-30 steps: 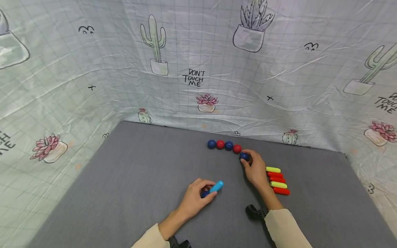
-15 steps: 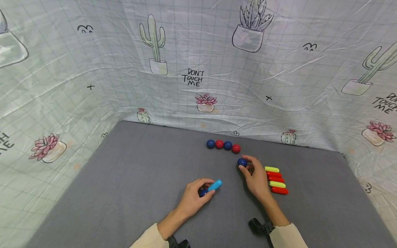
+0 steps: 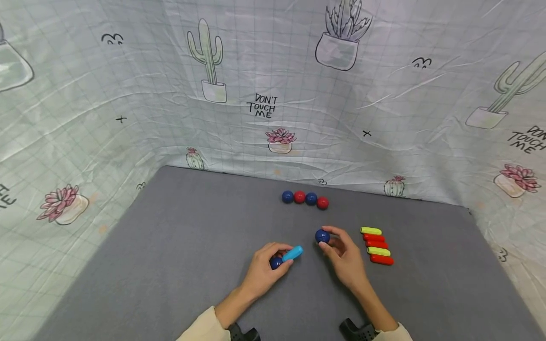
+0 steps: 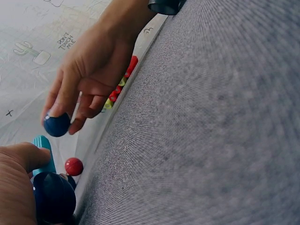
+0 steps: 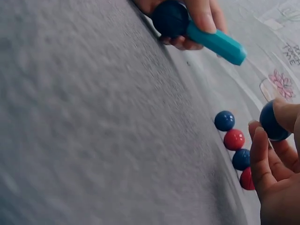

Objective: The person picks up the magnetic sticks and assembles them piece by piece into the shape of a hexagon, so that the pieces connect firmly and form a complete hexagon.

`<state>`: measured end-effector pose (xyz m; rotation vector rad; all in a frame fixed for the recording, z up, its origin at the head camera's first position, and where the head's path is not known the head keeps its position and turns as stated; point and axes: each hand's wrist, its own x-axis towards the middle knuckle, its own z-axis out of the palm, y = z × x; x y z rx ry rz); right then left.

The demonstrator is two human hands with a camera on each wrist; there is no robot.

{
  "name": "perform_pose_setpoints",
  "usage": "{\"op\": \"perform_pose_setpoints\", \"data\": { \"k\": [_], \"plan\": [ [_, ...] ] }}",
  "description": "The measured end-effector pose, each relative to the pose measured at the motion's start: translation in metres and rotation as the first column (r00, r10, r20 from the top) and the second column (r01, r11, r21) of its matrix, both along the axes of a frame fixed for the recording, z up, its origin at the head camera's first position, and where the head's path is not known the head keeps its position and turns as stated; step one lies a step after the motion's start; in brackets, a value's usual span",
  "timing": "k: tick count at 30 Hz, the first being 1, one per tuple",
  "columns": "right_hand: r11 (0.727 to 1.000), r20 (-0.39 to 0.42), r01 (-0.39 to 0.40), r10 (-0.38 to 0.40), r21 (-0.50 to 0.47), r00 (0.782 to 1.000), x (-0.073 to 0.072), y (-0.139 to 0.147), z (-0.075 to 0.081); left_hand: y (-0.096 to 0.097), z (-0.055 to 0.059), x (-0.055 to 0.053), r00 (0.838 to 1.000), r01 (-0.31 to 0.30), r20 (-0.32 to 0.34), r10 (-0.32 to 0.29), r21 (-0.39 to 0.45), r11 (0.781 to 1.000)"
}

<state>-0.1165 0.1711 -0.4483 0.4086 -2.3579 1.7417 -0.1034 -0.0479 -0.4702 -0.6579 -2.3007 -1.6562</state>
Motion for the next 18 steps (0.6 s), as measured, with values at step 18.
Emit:
{"op": "perform_pose_setpoints", "data": {
  "k": [18],
  "plan": [
    [0.991,-0.089,-0.121,0.126,0.060,0.988,0.007,-0.010,0.004,-0.001,0.020,0.006,1.000,0.017,-0.016,-0.017,0.001,1.000]
  ]
}}
